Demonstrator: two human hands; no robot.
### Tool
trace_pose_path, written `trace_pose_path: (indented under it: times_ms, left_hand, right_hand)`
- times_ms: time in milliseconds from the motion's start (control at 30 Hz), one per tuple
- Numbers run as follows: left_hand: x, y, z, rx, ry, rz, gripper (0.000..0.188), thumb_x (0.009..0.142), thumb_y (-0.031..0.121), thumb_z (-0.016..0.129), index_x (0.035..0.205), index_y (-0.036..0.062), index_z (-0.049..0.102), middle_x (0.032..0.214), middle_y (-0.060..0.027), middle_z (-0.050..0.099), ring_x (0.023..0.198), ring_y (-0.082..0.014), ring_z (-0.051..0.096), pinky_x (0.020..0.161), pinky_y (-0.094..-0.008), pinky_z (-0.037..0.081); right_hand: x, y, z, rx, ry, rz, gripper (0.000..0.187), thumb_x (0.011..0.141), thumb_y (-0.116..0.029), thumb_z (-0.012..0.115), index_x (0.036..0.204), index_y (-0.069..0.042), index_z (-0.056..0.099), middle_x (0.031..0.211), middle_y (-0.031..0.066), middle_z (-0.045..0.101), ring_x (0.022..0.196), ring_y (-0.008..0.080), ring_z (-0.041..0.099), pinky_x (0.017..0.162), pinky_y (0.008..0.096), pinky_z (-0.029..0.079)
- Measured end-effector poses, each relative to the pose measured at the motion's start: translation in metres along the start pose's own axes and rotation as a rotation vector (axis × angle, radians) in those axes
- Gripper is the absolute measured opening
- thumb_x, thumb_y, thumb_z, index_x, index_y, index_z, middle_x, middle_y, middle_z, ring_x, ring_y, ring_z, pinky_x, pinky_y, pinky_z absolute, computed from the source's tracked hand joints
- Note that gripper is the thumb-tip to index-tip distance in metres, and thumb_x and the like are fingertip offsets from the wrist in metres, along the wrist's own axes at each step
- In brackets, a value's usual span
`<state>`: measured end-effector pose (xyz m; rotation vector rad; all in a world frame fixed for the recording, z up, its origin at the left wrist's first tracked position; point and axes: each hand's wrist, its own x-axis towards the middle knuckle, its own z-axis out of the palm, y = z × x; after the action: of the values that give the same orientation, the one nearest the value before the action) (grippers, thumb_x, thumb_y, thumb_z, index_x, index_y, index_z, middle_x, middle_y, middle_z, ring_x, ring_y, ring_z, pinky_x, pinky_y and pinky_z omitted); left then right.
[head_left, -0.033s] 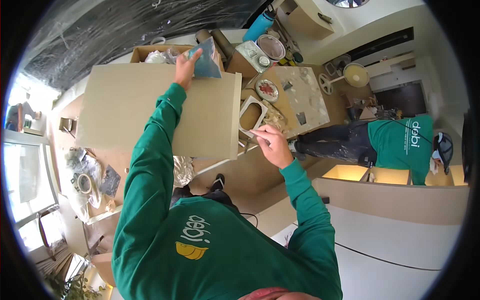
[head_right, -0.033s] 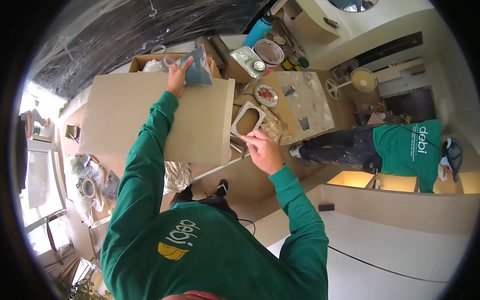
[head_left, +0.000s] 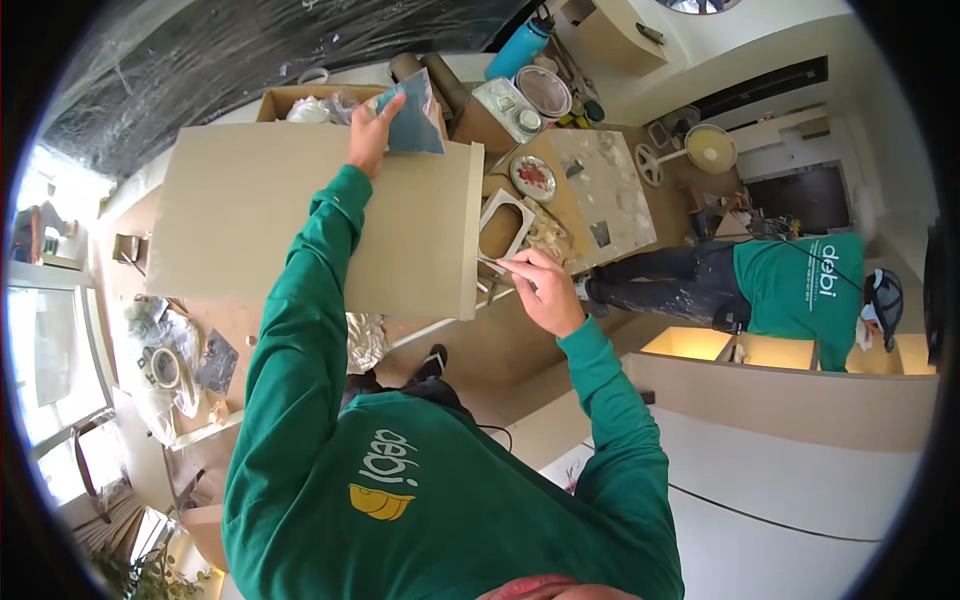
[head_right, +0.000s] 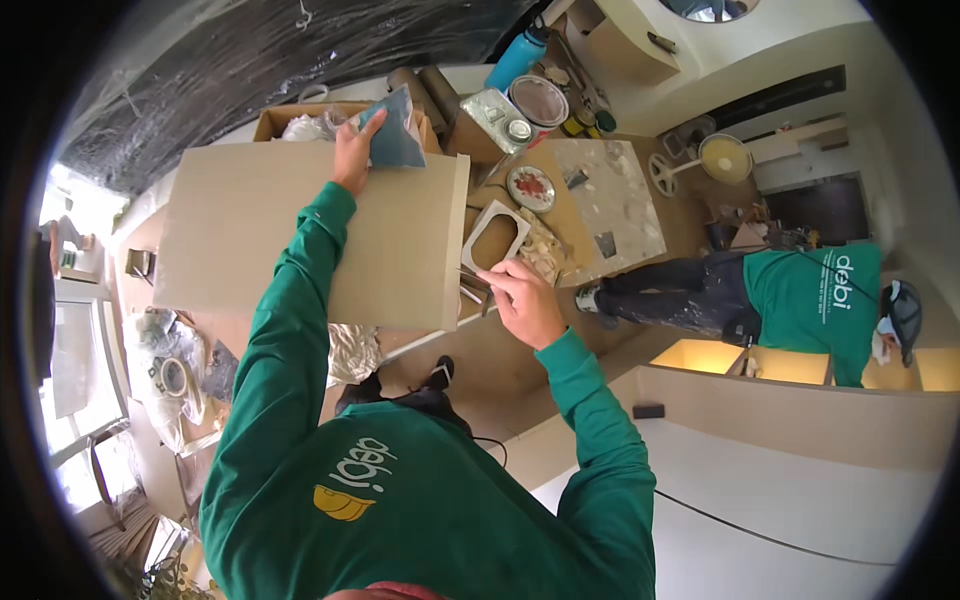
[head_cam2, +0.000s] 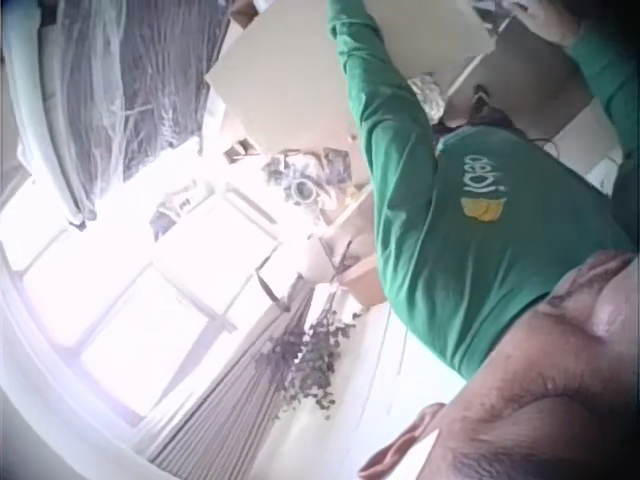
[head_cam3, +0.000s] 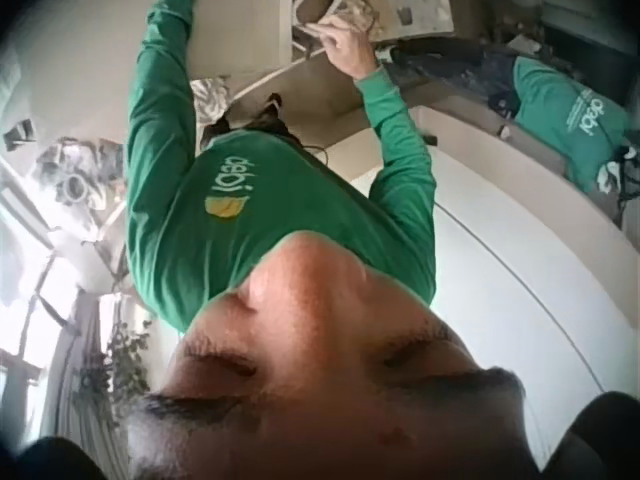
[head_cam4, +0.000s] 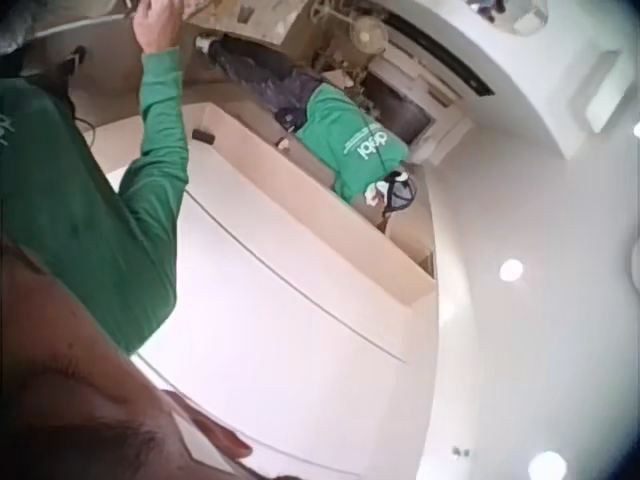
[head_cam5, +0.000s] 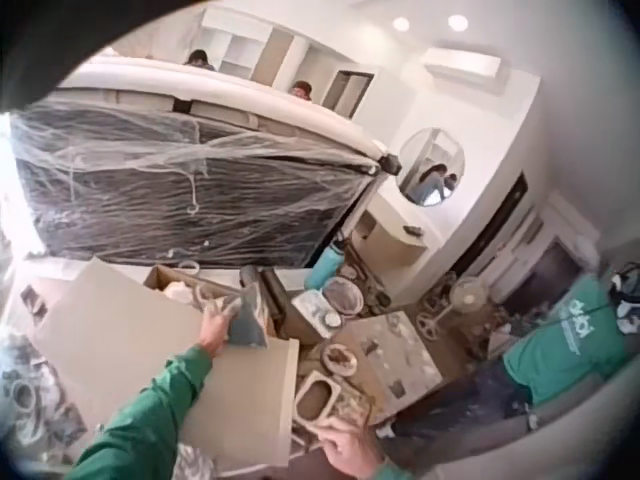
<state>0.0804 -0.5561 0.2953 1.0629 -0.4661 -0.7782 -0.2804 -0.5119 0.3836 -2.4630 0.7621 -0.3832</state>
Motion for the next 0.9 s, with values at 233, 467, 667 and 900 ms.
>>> trace_pose_path:
  times_ms: [233, 467, 667, 900]
  left_hand:
    - [0.011, -0.007, -0.01, 0.009, -0.091, -0.012, 0.034, 0.095, 0.028, 0.073, 0.107, -0.0044, 0.071, 0.094, -0.0046, 0.072, 0.081, -0.0116, 0.065, 0.074, -0.0292, 0.054]
    - [0.016, -0.005, -0.011, 0.059, -0.079, -0.034, 0.036, 0.095, 0.03, 0.074, 0.109, -0.004, 0.071, 0.093, -0.0041, 0.072, 0.081, -0.0116, 0.065, 0.075, -0.0291, 0.054]
    - [0.016, -0.007, -0.012, 0.041, -0.094, -0.031, 0.036, 0.095, 0.029, 0.074, 0.109, -0.0042, 0.071, 0.093, -0.0038, 0.071, 0.081, -0.0111, 0.063, 0.075, -0.0289, 0.053]
    - [0.018, -0.01, -0.013, 0.062, -0.104, -0.056, 0.035, 0.095, 0.029, 0.074, 0.106, -0.0044, 0.072, 0.091, -0.003, 0.07, 0.08, -0.0104, 0.063, 0.073, -0.0288, 0.053]
  right_hand:
    - [0.01, -0.01, 0.013, -0.32, -0.098, -0.091, 0.043, 0.081, 0.004, 0.064, 0.122, -0.007, 0.072, 0.106, 0.0055, 0.062, 0.098, 0.0279, 0.057, 0.085, 0.0422, 0.048]
    - [0.005, -0.011, 0.021, -0.49, -0.127, -0.151, 0.051, 0.078, 0.003, 0.063, 0.127, -0.012, 0.071, 0.109, 0.0043, 0.062, 0.098, 0.0275, 0.055, 0.085, 0.0429, 0.046]
    - [-0.011, -0.015, 0.025, -0.474, -0.175, -0.185, 0.052, 0.078, 0.001, 0.065, 0.128, -0.013, 0.071, 0.112, 0.0044, 0.06, 0.101, 0.0257, 0.055, 0.085, 0.0423, 0.045]
    - [-0.001, -0.017, 0.0, -0.397, -0.163, -0.191, 0.05, 0.076, 0.004, 0.065, 0.122, -0.013, 0.074, 0.106, 0.0023, 0.063, 0.099, 0.0255, 0.057, 0.084, 0.0405, 0.044]
